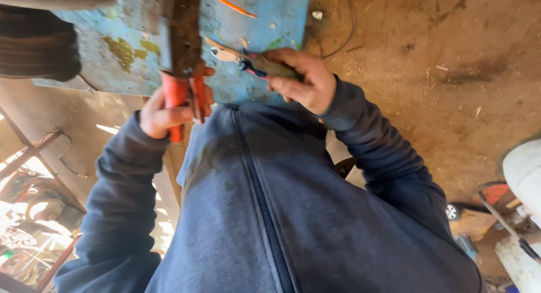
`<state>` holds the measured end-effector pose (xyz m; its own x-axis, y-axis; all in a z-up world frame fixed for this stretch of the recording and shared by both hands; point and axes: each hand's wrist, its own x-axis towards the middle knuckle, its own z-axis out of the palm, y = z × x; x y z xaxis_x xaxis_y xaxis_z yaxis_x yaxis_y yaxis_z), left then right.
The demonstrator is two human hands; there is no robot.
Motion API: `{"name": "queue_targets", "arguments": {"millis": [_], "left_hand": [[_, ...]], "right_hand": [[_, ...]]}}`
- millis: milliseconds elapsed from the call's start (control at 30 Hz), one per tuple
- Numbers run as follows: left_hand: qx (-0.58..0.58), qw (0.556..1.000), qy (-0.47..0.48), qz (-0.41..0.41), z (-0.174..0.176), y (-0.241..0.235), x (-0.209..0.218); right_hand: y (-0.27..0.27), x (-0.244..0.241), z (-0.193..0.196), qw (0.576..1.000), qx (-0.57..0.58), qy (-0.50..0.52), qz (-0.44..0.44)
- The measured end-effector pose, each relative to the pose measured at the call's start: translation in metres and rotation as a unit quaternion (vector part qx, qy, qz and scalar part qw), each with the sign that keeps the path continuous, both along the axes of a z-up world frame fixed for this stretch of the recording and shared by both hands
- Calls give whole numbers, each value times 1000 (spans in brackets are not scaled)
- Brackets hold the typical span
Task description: Crimping ring terminals onto wires for an electric motor and using a screwdriver to adjust the crimping tool.
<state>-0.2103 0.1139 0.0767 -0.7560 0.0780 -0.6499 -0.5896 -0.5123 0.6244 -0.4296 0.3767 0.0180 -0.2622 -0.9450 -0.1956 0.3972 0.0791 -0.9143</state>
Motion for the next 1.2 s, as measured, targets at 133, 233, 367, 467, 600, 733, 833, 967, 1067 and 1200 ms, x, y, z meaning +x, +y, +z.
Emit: {"name": "queue_targets", "arguments": {"millis": [133, 233, 367, 467, 600, 733, 833, 967, 1067, 1200], "left_hand": [[-1, 1000, -1, -19, 17, -3, -8], [10, 1000, -12, -17, 25, -5, -9], [40, 999, -12, -19, 28, -9, -6], [63, 998, -14, -21, 28, -12, -3], [58, 998, -12, -30, 27, -15, -5], [61, 997, -14, -34, 27, -14, -5], [33, 998, -12, -47, 26, -14, -6], [-17, 998, 11, -63, 22, -12, -7], [-40, 997, 13, -57, 19, -9, -8], [-52, 997, 21, -51, 9, -11, -3]], "right_hand": [[-8, -3, 8, 999, 15, -51, 8], [-16, 1, 10, 999, 13, -32, 15], [-21, 6, 18, 999, 1, 20, 29], [-18, 7, 20, 999, -22, 33, 21], [-16, 4, 29, 998, 4, 48, 30], [-11, 6, 37, 997, -2, 61, 48], [-12, 9, 52, 993, 22, 84, 76], [-21, 14, 59, 987, 46, 115, 99], [-24, 18, 49, 990, 53, 73, 110], [-24, 22, 45, 979, 1, 198, 51]]}}
